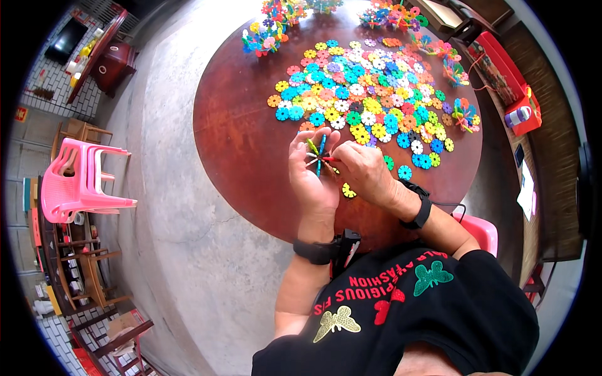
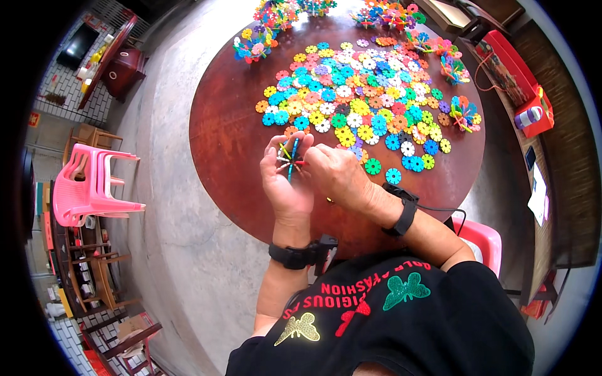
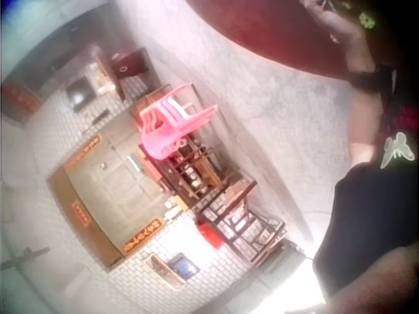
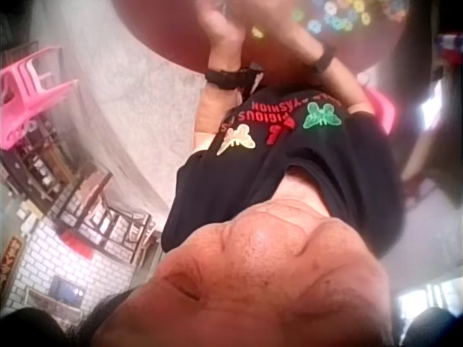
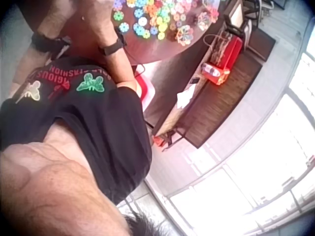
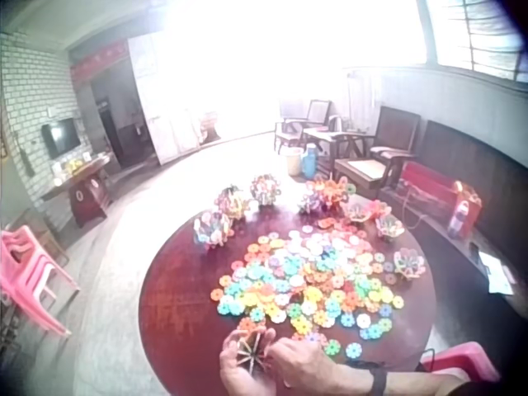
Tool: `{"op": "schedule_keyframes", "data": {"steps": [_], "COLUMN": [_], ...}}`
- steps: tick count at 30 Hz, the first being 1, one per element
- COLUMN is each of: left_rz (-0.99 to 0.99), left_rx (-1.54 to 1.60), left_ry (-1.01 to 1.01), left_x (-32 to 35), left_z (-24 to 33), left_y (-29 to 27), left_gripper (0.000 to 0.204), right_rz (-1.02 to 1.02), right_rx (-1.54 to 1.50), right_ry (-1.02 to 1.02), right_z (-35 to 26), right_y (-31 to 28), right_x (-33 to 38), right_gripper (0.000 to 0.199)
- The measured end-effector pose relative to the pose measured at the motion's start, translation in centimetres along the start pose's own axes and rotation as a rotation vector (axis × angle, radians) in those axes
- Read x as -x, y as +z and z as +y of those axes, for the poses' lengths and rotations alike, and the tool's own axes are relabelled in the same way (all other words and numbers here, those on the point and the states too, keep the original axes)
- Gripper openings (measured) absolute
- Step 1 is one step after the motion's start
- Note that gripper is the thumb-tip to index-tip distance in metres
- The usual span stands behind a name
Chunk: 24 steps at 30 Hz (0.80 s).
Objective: Assembling a colorful plastic snowflake block toy on a table.
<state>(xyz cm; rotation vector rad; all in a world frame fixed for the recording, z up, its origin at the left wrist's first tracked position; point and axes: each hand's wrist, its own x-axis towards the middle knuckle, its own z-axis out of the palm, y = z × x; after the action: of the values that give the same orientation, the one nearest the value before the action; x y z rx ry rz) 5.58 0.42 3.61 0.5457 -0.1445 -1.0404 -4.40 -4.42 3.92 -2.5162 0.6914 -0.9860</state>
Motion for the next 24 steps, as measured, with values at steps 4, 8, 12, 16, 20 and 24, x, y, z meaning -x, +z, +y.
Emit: {"op": "schedule_keyframes", "data": {"steps": [4, 8, 12, 16, 20, 24], "left_rz": [-0.022, 0.064, 0.113, 0.155, 0.235, 0.224], "left_rx": [-0.063, 0.074, 0.070, 0.092, 0.181, 0.298], "left_ry": [0.040, -0.041, -0.009, -0.004, -0.034, -0.095], "left_x": [-0.1, 0.2, 0.3, -0.3, -1.2, -1.3], "left_z": [0.2, 0.3, -0.6, 0.3, 1.6, 2.4], "left_y": [0.2, 0.8, 0.7, -0.5, -1.8, -2.4], "left_gripper": [0.035, 0.047, 0.042, 0.031, 0.028, 0.035], "right_rz": [0.045, 0.009, -0.069, -0.144, -0.155, -0.281], "right_rx": [-0.161, -0.289, -0.253, -0.279, -0.034, 0.236], "right_ry": [0.042, 0.153, 0.194, 0.097, 0.009, -0.019], "right_z": [0.1, 0.0, 0.3, 1.1, 5.0, 8.4], "right_y": [-0.3, -0.9, -0.8, -1.5, -3.0, -1.0], "right_x": [-0.9, -1.5, -0.8, -1.6, -4.0, -6.2], "right_gripper": [0.011, 0.008, 0.011, 0.013, 0.009, 0.010]}}
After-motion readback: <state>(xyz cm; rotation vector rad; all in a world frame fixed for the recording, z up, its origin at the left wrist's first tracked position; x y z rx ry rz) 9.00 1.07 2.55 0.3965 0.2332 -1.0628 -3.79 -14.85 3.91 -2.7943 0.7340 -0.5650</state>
